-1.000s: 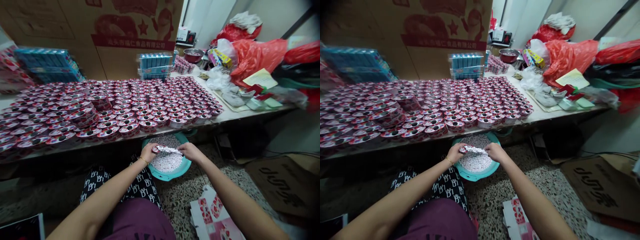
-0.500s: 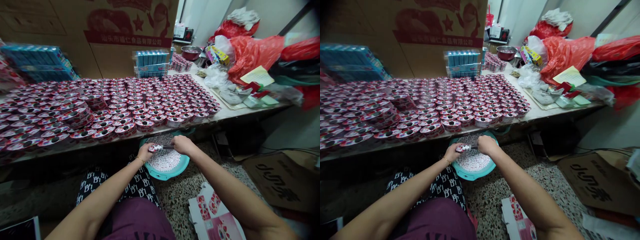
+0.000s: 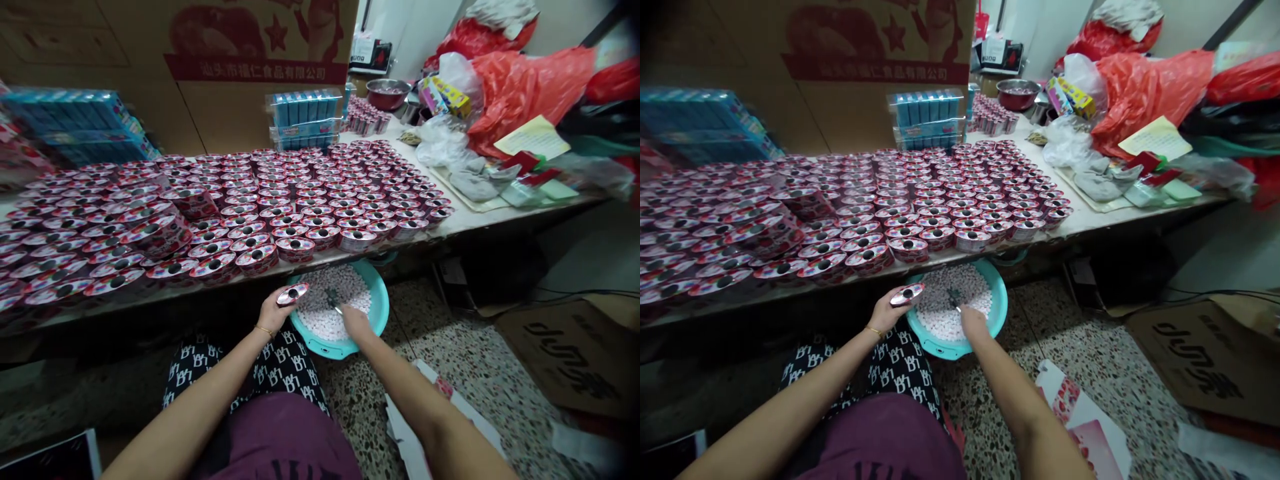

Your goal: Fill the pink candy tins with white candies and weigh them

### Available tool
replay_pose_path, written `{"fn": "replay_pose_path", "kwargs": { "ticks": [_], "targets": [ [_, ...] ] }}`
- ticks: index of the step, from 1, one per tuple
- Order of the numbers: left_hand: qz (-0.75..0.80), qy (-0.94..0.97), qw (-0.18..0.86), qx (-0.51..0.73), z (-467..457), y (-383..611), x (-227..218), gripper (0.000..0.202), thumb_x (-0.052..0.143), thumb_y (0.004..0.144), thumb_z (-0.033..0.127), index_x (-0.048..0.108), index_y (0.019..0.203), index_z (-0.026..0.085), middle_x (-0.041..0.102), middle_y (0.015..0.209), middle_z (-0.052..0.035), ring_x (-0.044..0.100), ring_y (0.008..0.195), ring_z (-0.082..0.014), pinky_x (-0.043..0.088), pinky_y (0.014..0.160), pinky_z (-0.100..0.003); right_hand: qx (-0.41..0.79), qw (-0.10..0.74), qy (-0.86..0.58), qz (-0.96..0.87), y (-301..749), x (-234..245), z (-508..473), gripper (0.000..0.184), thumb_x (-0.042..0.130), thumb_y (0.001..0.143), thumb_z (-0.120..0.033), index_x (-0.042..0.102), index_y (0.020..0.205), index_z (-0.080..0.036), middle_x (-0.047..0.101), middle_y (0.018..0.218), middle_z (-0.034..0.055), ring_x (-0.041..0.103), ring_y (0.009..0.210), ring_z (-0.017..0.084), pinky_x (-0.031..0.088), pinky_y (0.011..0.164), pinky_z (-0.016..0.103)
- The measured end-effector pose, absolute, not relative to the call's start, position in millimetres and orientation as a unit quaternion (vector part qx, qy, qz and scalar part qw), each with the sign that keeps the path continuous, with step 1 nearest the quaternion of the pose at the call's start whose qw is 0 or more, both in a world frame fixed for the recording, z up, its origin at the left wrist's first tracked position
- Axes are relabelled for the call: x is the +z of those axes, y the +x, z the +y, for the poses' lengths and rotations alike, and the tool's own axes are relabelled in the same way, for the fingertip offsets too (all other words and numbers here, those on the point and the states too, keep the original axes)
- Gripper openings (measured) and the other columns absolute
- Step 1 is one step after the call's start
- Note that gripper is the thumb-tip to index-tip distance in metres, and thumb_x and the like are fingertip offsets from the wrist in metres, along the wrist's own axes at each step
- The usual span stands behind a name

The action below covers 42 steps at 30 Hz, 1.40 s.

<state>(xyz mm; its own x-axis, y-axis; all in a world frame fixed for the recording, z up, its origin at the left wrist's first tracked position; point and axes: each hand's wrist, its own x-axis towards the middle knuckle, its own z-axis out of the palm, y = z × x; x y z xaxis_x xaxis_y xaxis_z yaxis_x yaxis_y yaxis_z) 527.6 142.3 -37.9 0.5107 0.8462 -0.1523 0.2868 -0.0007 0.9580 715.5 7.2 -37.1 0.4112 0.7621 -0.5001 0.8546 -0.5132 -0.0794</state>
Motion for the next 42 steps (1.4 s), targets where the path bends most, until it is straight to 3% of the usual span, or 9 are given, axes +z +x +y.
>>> {"fn": "replay_pose_path", "kwargs": {
  "ticks": [8,13,17,19,22,27,31,36,42],
  "targets": [
    [0.469,0.608,0.589,0.253,141,529,-25,0.054,0.074,0.054,0.027,0.058,0.103,0.012,0.066,0.094,-0.0054,0.061,0.086,-0.0172,0.047,0.084,-0.033,-0.376,-0.126,0.808,0.436,708,-74,23,0.038,0.047,0.068,-0.004,0.060,0.101,-0.018,0.063,0.094,0.0043,0.057,0.090,0.014,0.043,0.076,0.022],
    [0.459,0.654,0.542,0.260,149,526,-28,0.047,0.070,0.059,0.024,0.058,0.103,0.013,0.065,0.096,-0.0060,0.060,0.085,-0.0174,0.047,0.083,-0.033,-0.432,-0.244,0.784,0.371,735,-45,0,0.039,0.041,0.066,-0.008,0.057,0.100,-0.016,0.058,0.070,-0.0013,0.052,0.056,0.008,0.042,0.051,0.018],
    [0.405,0.746,0.465,0.251,145,538,-27,0.040,0.066,0.061,0.016,0.061,0.100,0.015,0.062,0.095,-0.0057,0.058,0.086,-0.0177,0.046,0.082,-0.032,-0.494,-0.350,0.729,0.318,750,1,-7,0.031,0.046,0.063,-0.014,0.062,0.089,-0.014,0.050,0.057,-0.0033,0.042,0.045,0.005,0.036,0.045,0.017],
    [0.379,0.779,0.439,0.238,140,547,-23,0.039,0.064,0.060,0.011,0.062,0.099,0.018,0.061,0.092,-0.0040,0.058,0.084,-0.0172,0.046,0.081,-0.031,-0.499,-0.326,0.729,0.335,755,24,-4,0.030,0.046,0.064,-0.014,0.064,0.087,-0.014,0.049,0.054,-0.0031,0.040,0.043,0.006,0.034,0.044,0.018],
    [0.354,0.802,0.422,0.232,133,557,-19,0.041,0.061,0.060,0.006,0.062,0.098,0.019,0.059,0.092,-0.0034,0.058,0.086,-0.0168,0.046,0.081,-0.030,-0.437,-0.206,0.765,0.426,756,54,4,0.034,0.043,0.067,-0.012,0.068,0.089,-0.016,0.053,0.054,-0.0008,0.043,0.045,0.007,0.034,0.046,0.019],
    [0.342,0.816,0.414,0.216,128,564,-22,0.040,0.061,0.060,0.006,0.062,0.099,0.019,0.058,0.094,-0.0041,0.057,0.089,-0.0173,0.046,0.083,-0.030,-0.250,0.021,0.768,0.589,740,97,21,0.034,0.041,0.066,-0.008,0.070,0.080,-0.020,0.066,0.076,0.0071,0.059,0.075,0.017,0.039,0.062,0.023],
    [0.339,0.818,0.416,0.210,126,567,-27,0.038,0.060,0.061,0.006,0.062,0.098,0.016,0.058,0.093,-0.0055,0.057,0.089,-0.0180,0.045,0.084,-0.030,-0.185,0.142,0.778,0.583,716,122,34,0.030,0.041,0.070,-0.011,0.067,0.085,-0.016,0.065,0.083,0.0151,0.061,0.079,0.024,0.042,0.064,0.030],
    [0.342,0.802,0.429,0.236,130,558,-27,0.039,0.061,0.061,0.008,0.062,0.098,0.019,0.060,0.092,-0.0036,0.057,0.088,-0.0175,0.046,0.082,-0.030,-0.166,0.147,0.783,0.581,733,123,22,0.032,0.039,0.073,-0.011,0.064,0.091,-0.020,0.065,0.085,0.0124,0.061,0.080,0.024,0.043,0.067,0.031],
    [0.374,0.754,0.466,0.272,141,536,-28,0.038,0.064,0.063,0.015,0.061,0.100,0.019,0.061,0.096,-0.0046,0.058,0.088,-0.0174,0.045,0.082,-0.031,-0.260,0.099,0.834,0.476,753,21,-1,0.034,0.037,0.078,-0.013,0.063,0.098,-0.020,0.063,0.093,0.0122,0.058,0.087,0.023,0.040,0.072,0.030]
  ]
}}
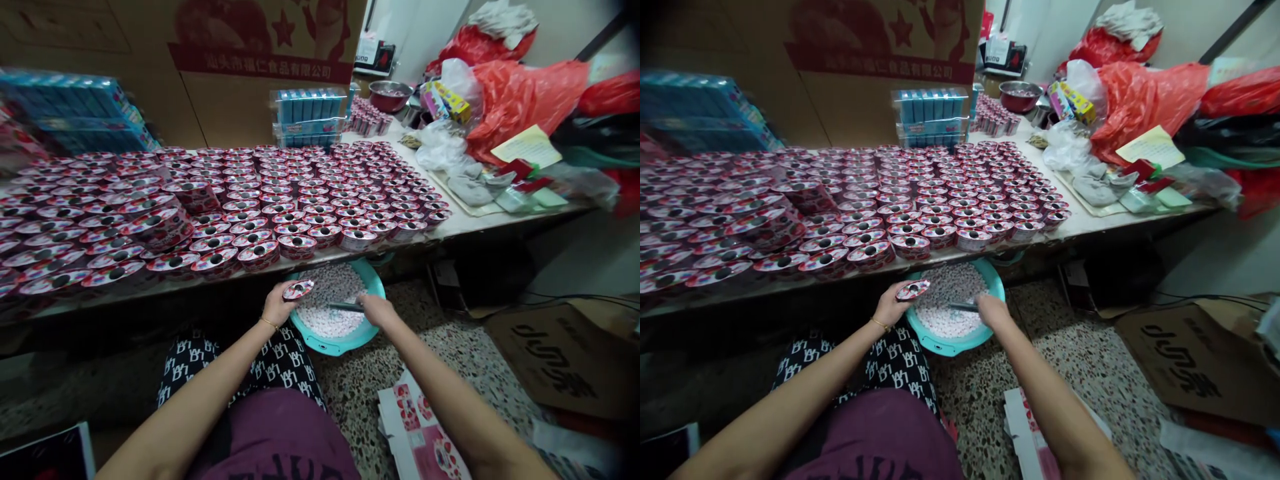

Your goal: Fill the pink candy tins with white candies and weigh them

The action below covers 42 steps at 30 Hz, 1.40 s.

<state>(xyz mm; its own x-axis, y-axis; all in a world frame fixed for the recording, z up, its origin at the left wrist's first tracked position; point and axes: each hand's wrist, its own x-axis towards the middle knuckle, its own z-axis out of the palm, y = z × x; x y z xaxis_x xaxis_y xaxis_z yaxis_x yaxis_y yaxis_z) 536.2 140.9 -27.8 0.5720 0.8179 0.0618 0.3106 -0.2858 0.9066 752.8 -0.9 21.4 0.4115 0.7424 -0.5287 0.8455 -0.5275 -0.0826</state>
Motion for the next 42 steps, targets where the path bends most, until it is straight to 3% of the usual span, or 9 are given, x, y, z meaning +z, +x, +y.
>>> {"fn": "replay_pose_path", "kwargs": {
  "ticks": [3,6,15,21,26,28,30,34,42],
  "targets": [
    [0.392,0.734,0.477,0.282,148,526,-32,0.038,0.066,0.062,0.020,0.061,0.100,0.017,0.061,0.098,-0.0059,0.058,0.089,-0.0182,0.045,0.084,-0.033,-0.297,0.065,0.826,0.474,730,-30,4,0.033,0.041,0.077,-0.013,0.063,0.100,-0.020,0.064,0.092,0.0106,0.057,0.088,0.021,0.039,0.072,0.027],
    [0.397,0.728,0.483,0.283,154,516,-34,0.038,0.065,0.063,0.023,0.060,0.101,0.017,0.061,0.100,-0.0060,0.058,0.090,-0.0181,0.045,0.085,-0.033,-0.313,0.013,0.824,0.471,724,-47,6,0.036,0.042,0.074,-0.009,0.062,0.101,-0.020,0.063,0.093,0.0073,0.056,0.089,0.017,0.038,0.072,0.023],
    [0.345,0.780,0.452,0.260,135,534,-26,0.039,0.059,0.063,0.008,0.060,0.100,0.019,0.058,0.097,-0.0039,0.056,0.092,-0.0163,0.044,0.086,-0.030,-0.346,-0.180,0.770,0.505,767,38,-18,0.030,0.041,0.074,-0.013,0.065,0.092,-0.015,0.062,0.075,0.0014,0.054,0.070,0.012,0.039,0.064,0.020],
    [0.330,0.792,0.454,0.240,120,557,-25,0.042,0.058,0.061,0.005,0.060,0.101,0.019,0.057,0.097,-0.0035,0.056,0.093,-0.0164,0.044,0.088,-0.030,-0.224,-0.052,0.810,0.540,750,83,-16,0.036,0.041,0.076,-0.014,0.066,0.098,-0.028,0.066,0.097,0.0022,0.057,0.089,0.016,0.039,0.073,0.021],
    [0.314,0.834,0.386,0.237,126,547,-25,0.041,0.055,0.065,0.007,0.059,0.104,0.018,0.056,0.099,-0.0053,0.053,0.096,-0.0175,0.043,0.088,-0.030,-0.218,-0.019,0.831,0.511,763,59,-35,0.035,0.041,0.079,-0.016,0.064,0.103,-0.026,0.065,0.101,0.0037,0.058,0.094,0.017,0.041,0.078,0.023],
    [0.315,0.859,0.336,0.224,128,540,-24,0.044,0.052,0.064,0.004,0.059,0.105,0.019,0.054,0.101,-0.0058,0.051,0.097,-0.0189,0.042,0.089,-0.032,-0.200,-0.042,0.824,0.528,757,41,-32,0.033,0.042,0.080,-0.016,0.064,0.104,-0.022,0.062,0.105,0.0066,0.056,0.097,0.017,0.040,0.084,0.027],
    [0.319,0.871,0.310,0.210,129,536,-21,0.048,0.050,0.063,0.002,0.059,0.106,0.020,0.054,0.102,-0.0061,0.051,0.097,-0.0199,0.042,0.088,-0.034,-0.175,-0.125,0.800,0.560,740,27,-18,0.031,0.045,0.081,-0.018,0.062,0.107,-0.019,0.059,0.109,0.0086,0.054,0.101,0.017,0.039,0.090,0.030],
    [0.310,0.850,0.360,0.228,127,537,-13,0.046,0.050,0.062,0.002,0.060,0.104,0.019,0.054,0.100,-0.0055,0.052,0.096,-0.0188,0.042,0.088,-0.032,-0.124,-0.287,0.726,0.612,694,17,22,0.030,0.045,0.084,-0.024,0.059,0.110,-0.020,0.055,0.115,0.0078,0.047,0.108,0.016,0.037,0.095,0.032],
    [0.371,0.758,0.470,0.258,119,521,10,0.040,0.061,0.060,0.006,0.061,0.097,0.019,0.058,0.096,-0.0031,0.056,0.092,-0.0173,0.044,0.085,-0.031,-0.079,-0.284,0.721,0.627,708,4,11,0.029,0.039,0.084,-0.023,0.062,0.101,-0.021,0.057,0.111,0.0094,0.050,0.107,0.022,0.040,0.094,0.042]
  ]
}}
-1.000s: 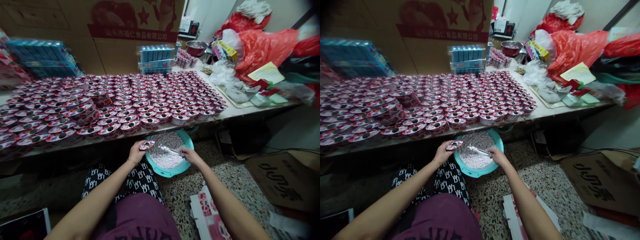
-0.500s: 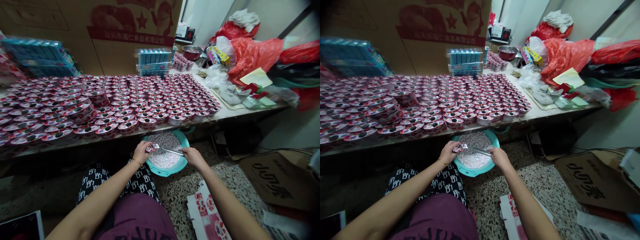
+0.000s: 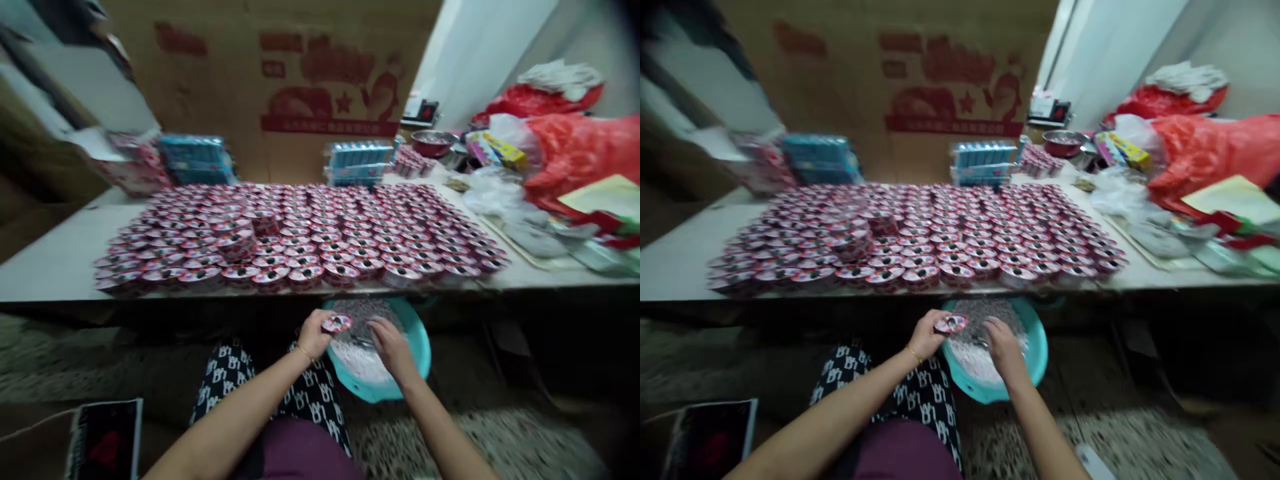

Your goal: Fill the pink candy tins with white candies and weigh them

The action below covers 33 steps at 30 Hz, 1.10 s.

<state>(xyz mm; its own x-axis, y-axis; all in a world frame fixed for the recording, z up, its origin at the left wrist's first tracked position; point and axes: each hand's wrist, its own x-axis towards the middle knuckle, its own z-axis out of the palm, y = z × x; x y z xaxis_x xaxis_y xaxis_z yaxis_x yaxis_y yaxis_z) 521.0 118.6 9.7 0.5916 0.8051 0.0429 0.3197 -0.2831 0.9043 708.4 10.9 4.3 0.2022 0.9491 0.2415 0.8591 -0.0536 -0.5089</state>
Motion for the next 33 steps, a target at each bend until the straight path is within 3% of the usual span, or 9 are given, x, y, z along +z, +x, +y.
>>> {"fn": "replay_pose_path", "kwargs": {
  "ticks": [2,6,10,14,17,22,25,28,33],
  "targets": [
    [0.368,0.748,0.482,0.271,121,509,25,0.038,0.063,0.061,0.010,0.062,0.097,0.019,0.059,0.093,-0.0035,0.057,0.088,-0.0170,0.045,0.081,-0.029,0.076,0.292,-0.713,-0.633,711,17,20,0.028,0.044,0.083,-0.029,0.061,0.105,-0.024,0.055,0.116,0.0082,0.046,0.113,0.024,0.037,0.097,0.045],
    [0.336,0.729,0.507,0.312,135,478,72,0.037,0.067,0.062,0.019,0.060,0.098,0.017,0.062,0.091,-0.0050,0.058,0.084,-0.0174,0.045,0.077,-0.027,0.169,0.300,-0.605,-0.718,673,86,70,0.046,0.048,0.083,-0.036,0.043,0.127,-0.028,0.045,0.129,0.0054,0.042,0.118,0.020,0.037,0.099,0.036],
    [0.353,0.674,0.516,0.394,162,440,118,0.043,0.066,0.063,0.019,0.053,0.104,0.018,0.062,0.092,-0.0028,0.058,0.082,-0.0172,0.046,0.076,-0.028,0.223,0.275,-0.489,-0.797,618,159,133,0.039,0.040,0.087,-0.035,0.048,0.124,-0.027,0.053,0.120,0.0051,0.049,0.110,0.017,0.039,0.095,0.031],
    [0.355,0.653,0.472,0.475,197,404,155,0.041,0.062,0.067,0.019,0.049,0.105,0.020,0.059,0.098,-0.0036,0.057,0.089,-0.0185,0.047,0.081,-0.030,0.176,0.218,-0.423,-0.862,583,211,188,0.047,0.044,0.085,-0.036,0.039,0.131,-0.025,0.051,0.120,0.0078,0.052,0.102,0.017,0.042,0.088,0.030],
    [0.380,0.687,0.370,0.496,227,378,177,0.062,0.066,0.067,0.030,0.037,0.121,0.023,0.049,0.120,-0.0082,0.050,0.107,-0.0227,0.044,0.088,-0.035,0.081,0.240,-0.426,-0.869,572,238,241,0.044,0.037,0.088,-0.032,0.039,0.131,-0.023,0.049,0.120,0.0092,0.050,0.102,0.017,0.041,0.087,0.030],
    [0.477,0.782,0.154,0.371,286,348,178,0.090,0.071,0.052,0.055,0.036,0.125,0.017,0.033,0.134,-0.0162,0.022,0.128,-0.0340,0.020,0.105,-0.051,-0.013,0.250,-0.539,-0.804,578,231,357,0.043,0.041,0.084,-0.025,0.044,0.127,-0.017,0.052,0.114,0.0107,0.049,0.102,0.020,0.037,0.089,0.030],
    [0.498,0.812,0.132,0.275,316,351,165,0.104,0.071,0.043,0.062,0.034,0.129,0.017,0.021,0.140,-0.0191,0.006,0.131,-0.0408,0.013,0.103,-0.058,0.054,0.174,-0.565,-0.805,582,203,404,0.042,0.045,0.082,-0.023,0.048,0.124,-0.017,0.052,0.115,0.0101,0.049,0.104,0.019,0.036,0.090,0.028],
    [0.501,0.831,0.139,0.197,337,361,156,0.115,0.073,0.035,0.062,0.029,0.132,0.020,0.012,0.144,-0.0200,-0.002,0.129,-0.0451,0.009,0.097,-0.066,0.135,0.099,-0.548,-0.820,583,181,415,0.042,0.042,0.084,-0.032,0.049,0.123,-0.017,0.049,0.123,0.0100,0.045,0.111,0.020,0.033,0.095,0.030],
    [0.501,0.841,0.150,0.140,348,371,152,0.106,0.074,0.042,0.051,0.029,0.133,0.024,0.011,0.145,-0.0176,-0.002,0.128,-0.0479,0.012,0.092,-0.070,0.156,0.048,-0.498,-0.852,585,170,402,0.073,0.051,0.074,-0.055,0.032,0.135,-0.019,0.037,0.132,0.0118,0.036,0.119,0.026,0.028,0.100,0.037]
  ]
}}
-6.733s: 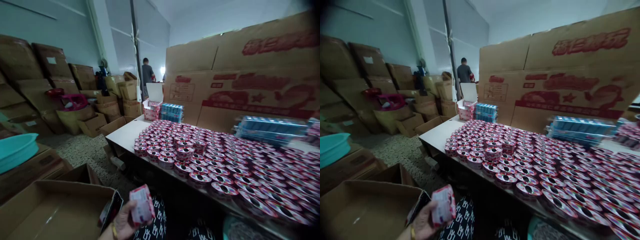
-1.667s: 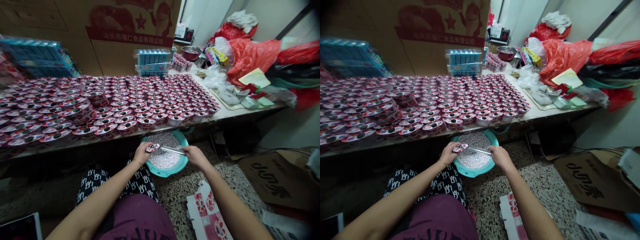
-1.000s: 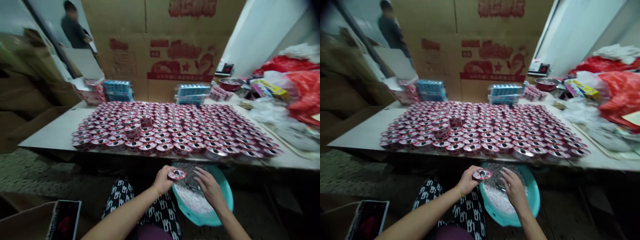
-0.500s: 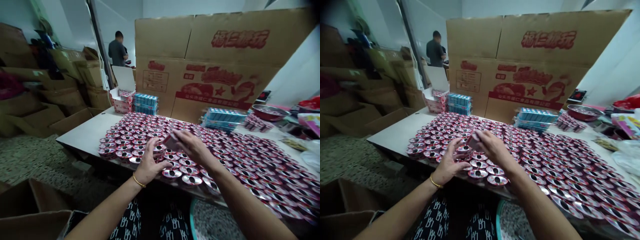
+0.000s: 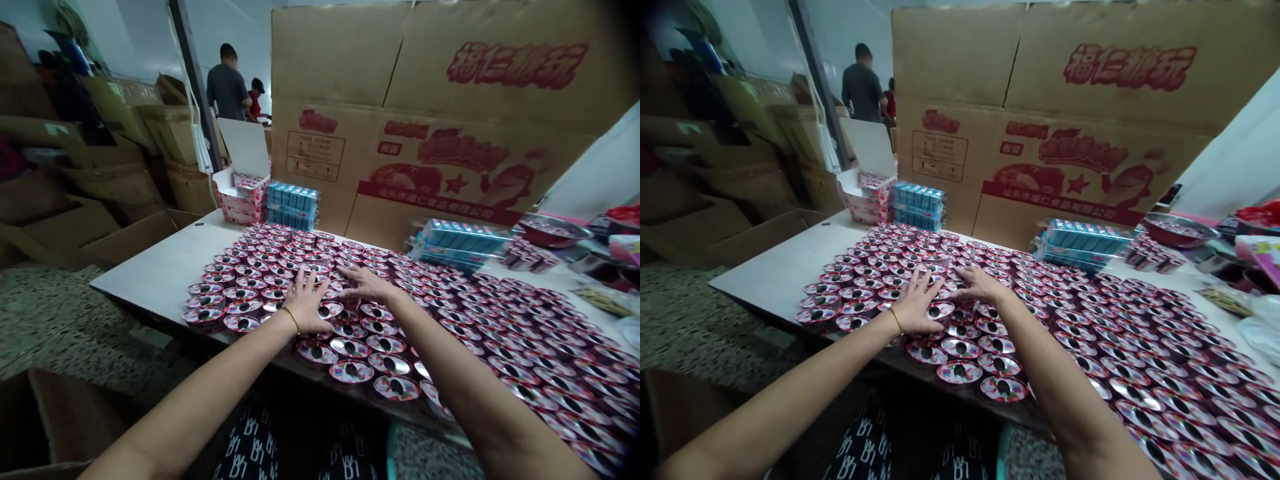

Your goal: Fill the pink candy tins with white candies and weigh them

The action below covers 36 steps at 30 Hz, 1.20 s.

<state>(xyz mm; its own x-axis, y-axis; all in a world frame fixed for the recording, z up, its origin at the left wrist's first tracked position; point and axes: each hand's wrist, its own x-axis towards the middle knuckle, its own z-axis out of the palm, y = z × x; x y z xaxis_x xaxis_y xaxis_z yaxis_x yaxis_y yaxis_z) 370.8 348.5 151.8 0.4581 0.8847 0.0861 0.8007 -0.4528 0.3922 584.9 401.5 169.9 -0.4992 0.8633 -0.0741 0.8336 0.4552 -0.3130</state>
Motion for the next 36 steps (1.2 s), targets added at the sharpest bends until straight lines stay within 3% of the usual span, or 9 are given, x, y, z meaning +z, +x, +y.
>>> {"fn": "replay_pose_path", "kwargs": {
  "ticks": [4,9,12,17,22,26,31,36],
  "targets": [
    [0.510,0.842,0.127,0.119,351,374,153,0.092,0.071,0.048,0.043,0.035,0.130,0.022,0.016,0.144,-0.0149,0.004,0.129,-0.0458,0.022,0.097,-0.060,0.075,0.048,-0.484,-0.870,579,158,400,0.082,0.063,0.067,-0.042,0.027,0.137,-0.022,0.040,0.123,0.0134,0.040,0.109,0.027,0.033,0.094,0.040],
    [0.538,0.838,0.079,0.042,359,374,156,0.099,0.066,0.045,0.055,0.034,0.130,0.015,0.016,0.143,-0.0169,0.011,0.129,-0.0422,0.024,0.101,-0.050,0.046,0.116,-0.501,-0.857,573,155,384,0.081,0.066,0.064,-0.032,0.031,0.136,-0.022,0.044,0.111,0.0107,0.040,0.102,0.024,0.035,0.090,0.038],
    [0.550,0.833,0.058,0.024,367,374,155,0.098,0.060,0.047,0.062,0.034,0.132,0.019,0.009,0.145,-0.0161,0.012,0.128,-0.0446,0.024,0.098,-0.053,0.041,0.190,-0.553,-0.810,594,167,348,0.075,0.064,0.067,-0.038,0.035,0.134,-0.022,0.043,0.110,0.0097,0.040,0.102,0.023,0.036,0.090,0.036],
    [0.545,0.837,0.044,0.008,373,383,157,0.097,0.056,0.046,0.067,0.036,0.131,0.025,0.015,0.143,-0.0141,0.014,0.125,-0.0473,0.026,0.094,-0.055,0.067,0.261,-0.593,-0.758,648,183,224,0.077,0.064,0.068,-0.042,0.032,0.135,-0.022,0.044,0.110,0.0079,0.043,0.102,0.020,0.036,0.091,0.034],
    [0.537,0.843,0.038,0.013,348,385,174,0.096,0.055,0.045,0.069,0.036,0.130,0.029,0.022,0.138,-0.0131,0.025,0.119,-0.0445,0.033,0.087,-0.055,0.088,0.272,-0.678,-0.677,688,155,97,0.071,0.059,0.072,-0.042,0.033,0.135,-0.024,0.044,0.114,0.0079,0.043,0.107,0.023,0.034,0.096,0.037],
    [0.496,0.867,0.037,-0.032,349,387,183,0.098,0.058,0.042,0.068,0.038,0.128,0.028,0.022,0.139,-0.0125,0.024,0.119,-0.0434,0.032,0.086,-0.059,0.104,0.261,-0.749,-0.600,714,125,47,0.071,0.054,0.074,-0.047,0.029,0.136,-0.025,0.043,0.115,0.0077,0.046,0.108,0.023,0.035,0.096,0.038],
    [0.423,0.903,0.043,-0.062,367,388,184,0.091,0.054,0.047,0.071,0.043,0.123,0.023,0.020,0.142,-0.0113,0.021,0.121,-0.0432,0.030,0.088,-0.060,0.088,0.224,-0.788,-0.567,732,125,37,0.069,0.054,0.073,-0.050,0.033,0.134,-0.026,0.042,0.120,0.0081,0.046,0.110,0.024,0.037,0.096,0.037],
    [0.344,0.938,0.037,-0.031,376,383,182,0.076,0.048,0.056,0.070,0.049,0.113,0.021,0.023,0.142,-0.0098,0.025,0.121,-0.0379,0.031,0.091,-0.052,0.067,0.206,-0.810,-0.545,737,161,81,0.069,0.056,0.071,-0.050,0.036,0.133,-0.026,0.043,0.124,0.0090,0.046,0.112,0.026,0.040,0.094,0.037]
  ]
}}
